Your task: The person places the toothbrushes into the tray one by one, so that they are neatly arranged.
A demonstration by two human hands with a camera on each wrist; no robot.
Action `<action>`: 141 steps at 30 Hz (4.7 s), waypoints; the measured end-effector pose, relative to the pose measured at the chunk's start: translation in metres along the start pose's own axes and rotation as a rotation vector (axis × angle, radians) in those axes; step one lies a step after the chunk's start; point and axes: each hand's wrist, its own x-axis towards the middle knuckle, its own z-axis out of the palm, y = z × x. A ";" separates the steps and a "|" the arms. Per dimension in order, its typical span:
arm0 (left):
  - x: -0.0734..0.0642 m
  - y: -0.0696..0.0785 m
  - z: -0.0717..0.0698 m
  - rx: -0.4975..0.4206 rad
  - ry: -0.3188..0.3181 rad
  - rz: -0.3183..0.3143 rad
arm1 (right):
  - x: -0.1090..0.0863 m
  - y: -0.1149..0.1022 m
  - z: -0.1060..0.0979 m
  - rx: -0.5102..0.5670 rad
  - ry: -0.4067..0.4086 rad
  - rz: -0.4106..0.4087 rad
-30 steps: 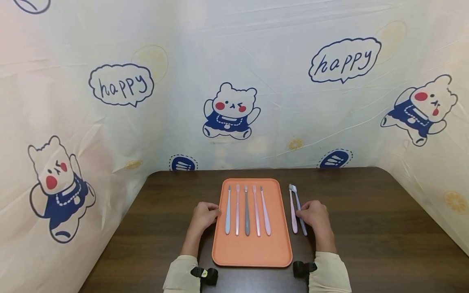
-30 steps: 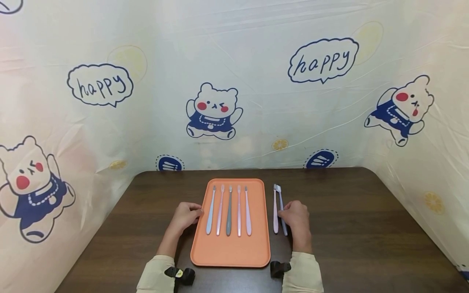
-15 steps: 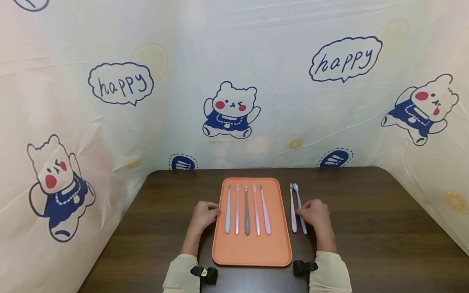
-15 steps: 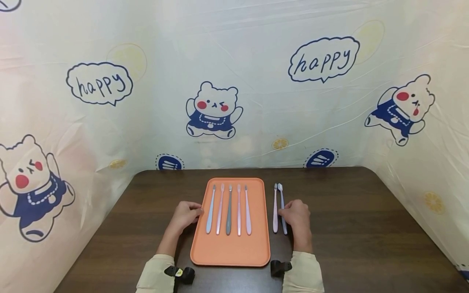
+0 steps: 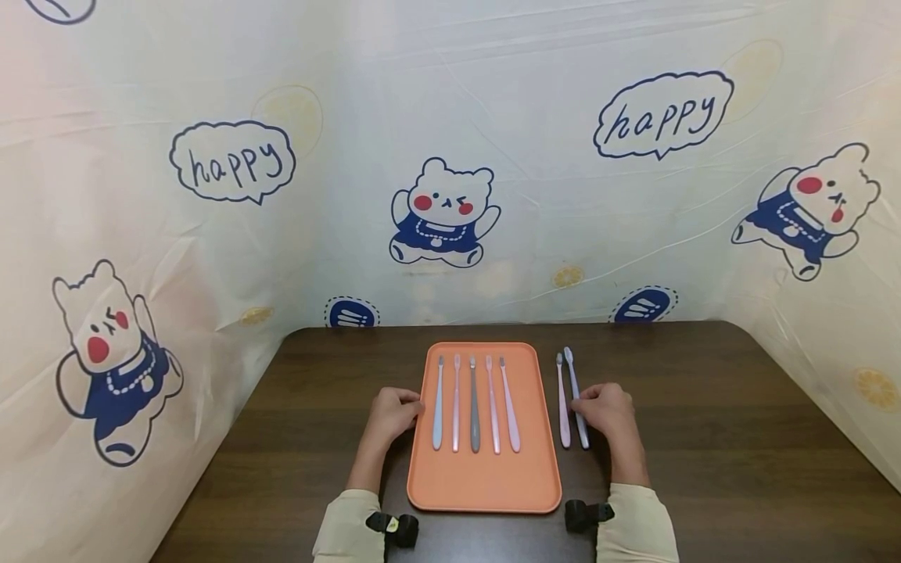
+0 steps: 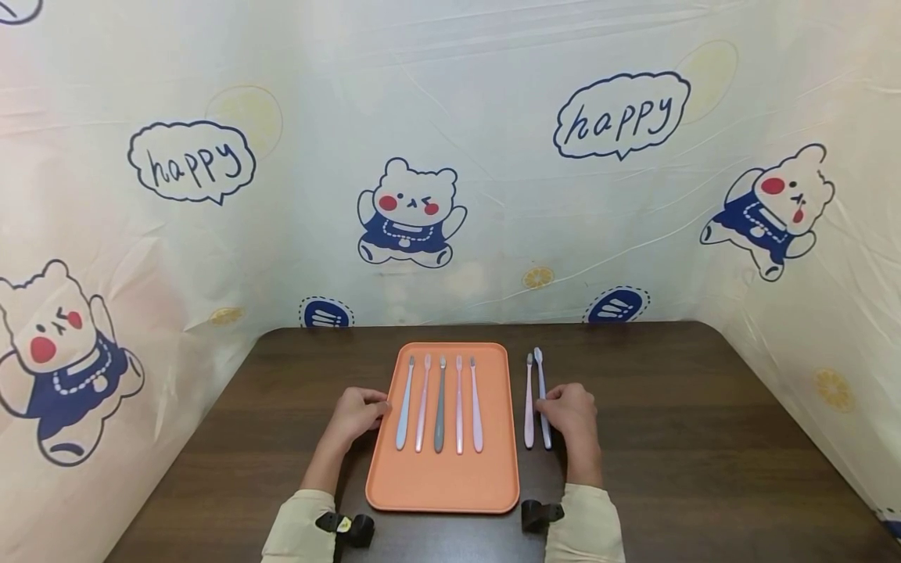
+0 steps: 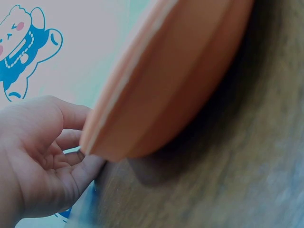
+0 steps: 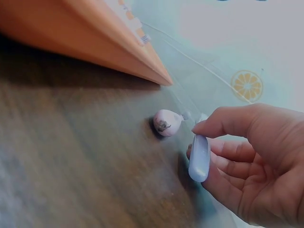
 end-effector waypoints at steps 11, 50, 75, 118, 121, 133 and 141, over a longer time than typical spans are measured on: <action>0.000 0.000 0.000 0.009 0.003 0.003 | -0.001 -0.004 -0.001 0.166 -0.021 -0.011; 0.001 0.000 0.000 0.022 0.010 -0.004 | -0.004 -0.016 0.004 0.432 -0.149 -0.039; 0.000 -0.001 0.000 0.009 0.002 0.001 | -0.005 -0.023 0.021 0.397 -0.153 -0.108; 0.000 0.000 0.000 0.000 0.002 -0.009 | -0.010 -0.039 0.034 0.331 -0.178 -0.059; 0.000 0.000 0.000 -0.002 0.004 -0.006 | -0.010 -0.040 0.034 0.329 -0.174 -0.067; 0.000 0.000 0.000 0.007 0.000 -0.008 | -0.011 -0.043 0.039 0.305 -0.166 -0.076; 0.001 -0.001 0.002 -0.002 0.016 -0.008 | -0.011 -0.043 0.042 0.297 -0.162 -0.102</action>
